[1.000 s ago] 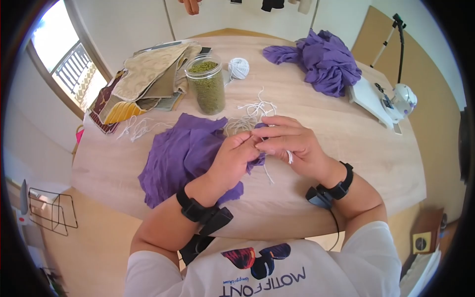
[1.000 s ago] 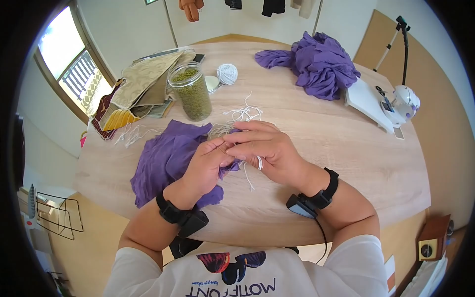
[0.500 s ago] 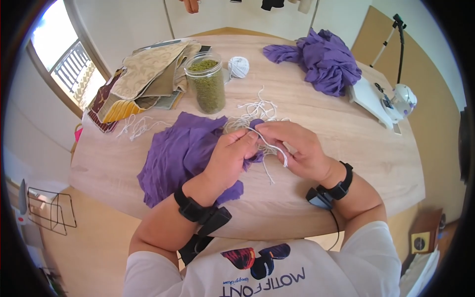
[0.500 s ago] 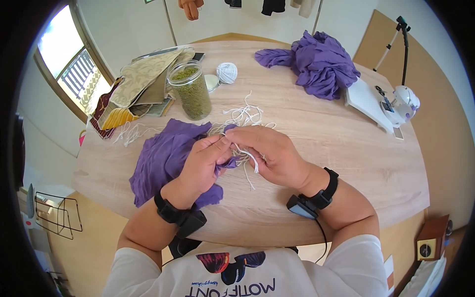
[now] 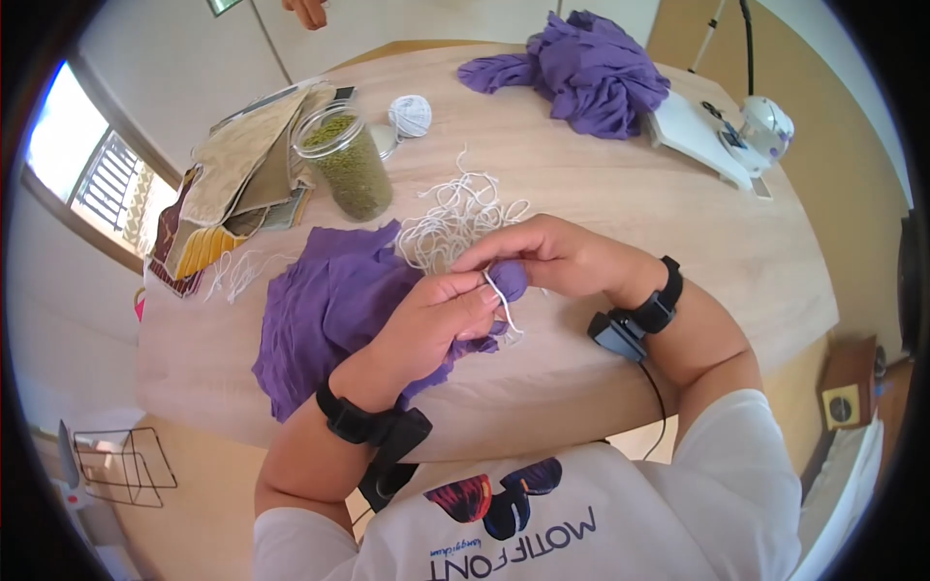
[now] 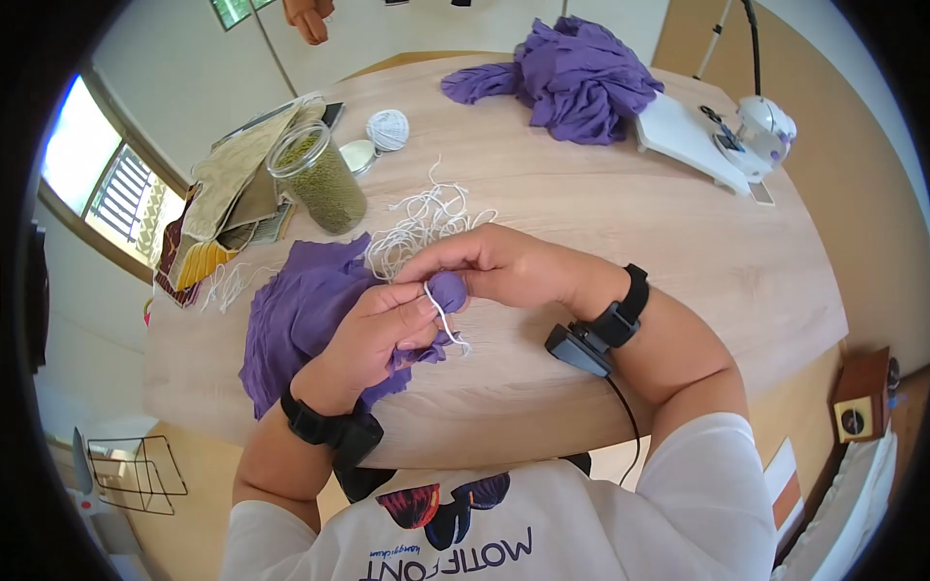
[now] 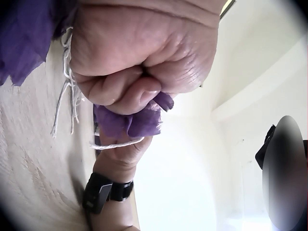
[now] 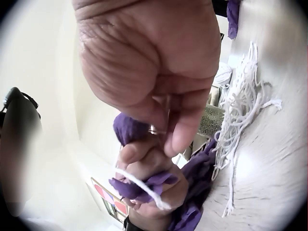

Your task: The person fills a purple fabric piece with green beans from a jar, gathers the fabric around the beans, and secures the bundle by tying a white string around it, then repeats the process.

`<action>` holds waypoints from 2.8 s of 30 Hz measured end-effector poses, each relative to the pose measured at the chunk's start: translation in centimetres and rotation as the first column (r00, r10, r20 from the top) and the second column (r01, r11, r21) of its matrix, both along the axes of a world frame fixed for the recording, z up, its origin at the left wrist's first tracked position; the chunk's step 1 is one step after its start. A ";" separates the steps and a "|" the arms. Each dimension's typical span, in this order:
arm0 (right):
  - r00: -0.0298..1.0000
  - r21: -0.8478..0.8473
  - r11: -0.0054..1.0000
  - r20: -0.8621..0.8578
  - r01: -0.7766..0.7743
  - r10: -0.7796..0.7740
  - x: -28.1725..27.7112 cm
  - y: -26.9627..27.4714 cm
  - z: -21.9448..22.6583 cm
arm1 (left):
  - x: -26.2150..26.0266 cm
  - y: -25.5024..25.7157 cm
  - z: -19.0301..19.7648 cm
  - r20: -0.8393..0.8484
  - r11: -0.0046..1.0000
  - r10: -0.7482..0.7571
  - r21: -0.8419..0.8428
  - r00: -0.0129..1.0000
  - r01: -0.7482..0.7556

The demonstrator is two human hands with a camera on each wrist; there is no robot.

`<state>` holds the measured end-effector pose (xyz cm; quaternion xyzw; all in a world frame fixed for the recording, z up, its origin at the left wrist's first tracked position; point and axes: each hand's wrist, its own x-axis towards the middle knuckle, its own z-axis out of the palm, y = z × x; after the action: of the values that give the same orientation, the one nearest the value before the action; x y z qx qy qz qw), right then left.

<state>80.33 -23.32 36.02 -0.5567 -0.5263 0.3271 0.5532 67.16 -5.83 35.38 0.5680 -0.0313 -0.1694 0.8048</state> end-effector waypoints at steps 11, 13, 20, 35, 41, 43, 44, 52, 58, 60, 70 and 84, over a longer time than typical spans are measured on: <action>0.976 0.005 0.996 0.198 0.091 -0.090 1.1 -0.2 -0.6 | -0.1 -0.4 -0.6 0.030 0.989 -0.076 0.128 0.997 0.071; 0.972 -0.049 0.993 0.218 0.104 -0.091 0.9 -0.4 -0.2 | -0.2 -0.6 -0.6 0.031 0.988 -0.057 0.147 0.998 0.051; 0.956 -0.134 0.970 -0.186 0.203 -0.226 0.7 -0.3 0.2 | 0.3 -0.1 -1.1 0.149 0.965 0.237 0.081 0.960 -0.251; 0.962 -0.238 0.965 -0.218 0.111 -0.164 0.4 -0.4 0.4 | 0.2 0.3 -0.9 0.306 0.957 0.245 0.075 0.920 -0.280; 0.977 -0.054 0.992 -0.177 0.113 -0.121 0.5 -0.3 0.0 | 0.1 0.4 -0.9 0.291 0.979 0.186 0.025 0.938 -0.202; 0.982 0.064 0.987 -0.131 0.147 -0.138 0.1 -0.1 -0.2 | 0.0 0.5 -0.7 0.253 0.984 0.169 0.008 0.953 -0.176; 0.988 0.056 0.992 -0.111 0.114 -0.107 0.1 -0.1 -0.1 | 0.0 0.6 -0.7 0.256 0.987 0.153 0.010 0.955 -0.161; 0.981 0.081 0.995 0.183 0.055 -0.069 -0.2 -0.5 0.5 | -0.2 0.7 -0.7 0.249 0.998 0.054 0.024 0.967 -0.061; 0.917 0.139 0.980 0.354 0.141 -0.182 -0.6 -0.6 0.9 | -0.6 0.3 0.1 0.179 0.995 0.097 0.006 0.979 -0.100; 0.880 0.170 0.973 0.422 0.159 -0.217 -0.5 -0.7 0.9 | -0.7 0.1 0.3 0.157 0.993 0.097 0.046 0.983 -0.105; 0.604 0.333 0.928 0.709 0.167 -0.363 -0.8 -0.7 1.1 | -0.8 0.3 -0.5 0.190 0.986 0.048 0.148 0.981 -0.077; 0.417 0.473 0.876 0.779 0.099 -0.467 -1.4 -0.6 1.2 | 0.3 1.3 -0.5 0.327 0.770 -0.068 0.618 0.942 -0.159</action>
<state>78.92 -23.91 37.18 -0.6160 -0.6790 -0.2059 0.3423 67.48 -4.57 34.89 0.8272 -0.0928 -0.0523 0.5517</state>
